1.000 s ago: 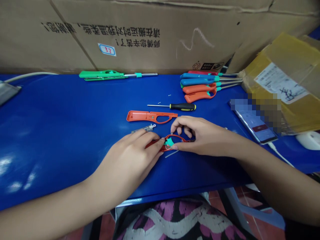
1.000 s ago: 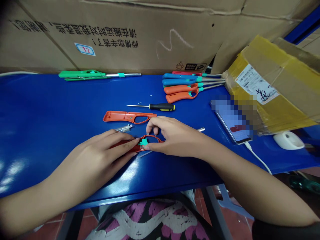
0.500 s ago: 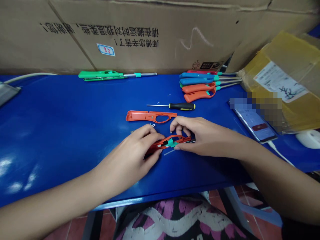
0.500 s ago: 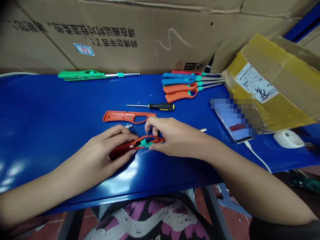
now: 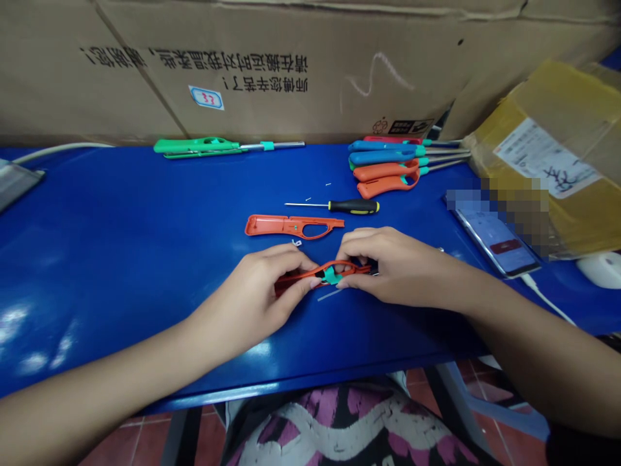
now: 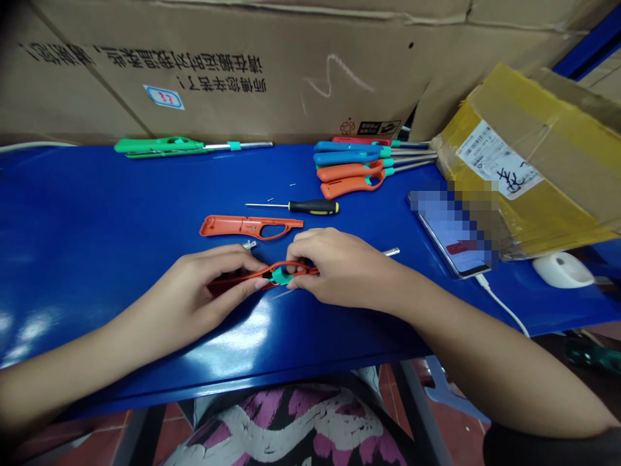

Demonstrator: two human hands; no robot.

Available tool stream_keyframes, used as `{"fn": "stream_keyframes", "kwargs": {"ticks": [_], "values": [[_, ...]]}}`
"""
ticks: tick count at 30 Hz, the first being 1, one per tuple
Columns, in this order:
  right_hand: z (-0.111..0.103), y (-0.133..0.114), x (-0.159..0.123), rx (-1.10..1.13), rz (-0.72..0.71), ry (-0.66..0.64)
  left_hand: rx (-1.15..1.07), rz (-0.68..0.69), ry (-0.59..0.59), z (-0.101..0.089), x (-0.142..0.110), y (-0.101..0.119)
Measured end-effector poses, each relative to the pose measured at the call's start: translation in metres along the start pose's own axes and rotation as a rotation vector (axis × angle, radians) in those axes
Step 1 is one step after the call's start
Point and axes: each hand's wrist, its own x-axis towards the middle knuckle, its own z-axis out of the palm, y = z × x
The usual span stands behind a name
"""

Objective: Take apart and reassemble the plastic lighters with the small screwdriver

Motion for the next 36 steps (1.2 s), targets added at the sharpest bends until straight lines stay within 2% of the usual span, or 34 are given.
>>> {"fn": "stream_keyframes", "kwargs": {"ticks": [10,15,22,28,30,34,36], "values": [[0.001,0.002,0.000,-0.005,-0.003,0.048,-0.056,-0.115,-0.018,-0.001,0.002,0.000],[0.004,0.004,0.000,0.012,-0.034,0.072,-0.070,-0.129,-0.018,-0.001,0.003,0.000],[0.010,0.003,0.006,0.139,-0.072,0.157,-0.064,-0.054,-0.035,0.001,0.003,-0.001],[0.018,0.001,0.011,0.179,-0.001,0.178,-0.065,-0.032,-0.020,0.003,0.001,-0.003],[0.019,0.002,0.012,0.167,-0.024,0.208,-0.066,-0.027,-0.017,0.002,0.001,-0.004],[0.007,0.009,0.009,0.158,-0.049,0.273,0.067,0.068,0.007,0.000,0.001,-0.006],[-0.006,0.015,0.002,0.132,0.004,0.231,0.192,0.146,0.053,0.000,0.001,-0.007]]}}
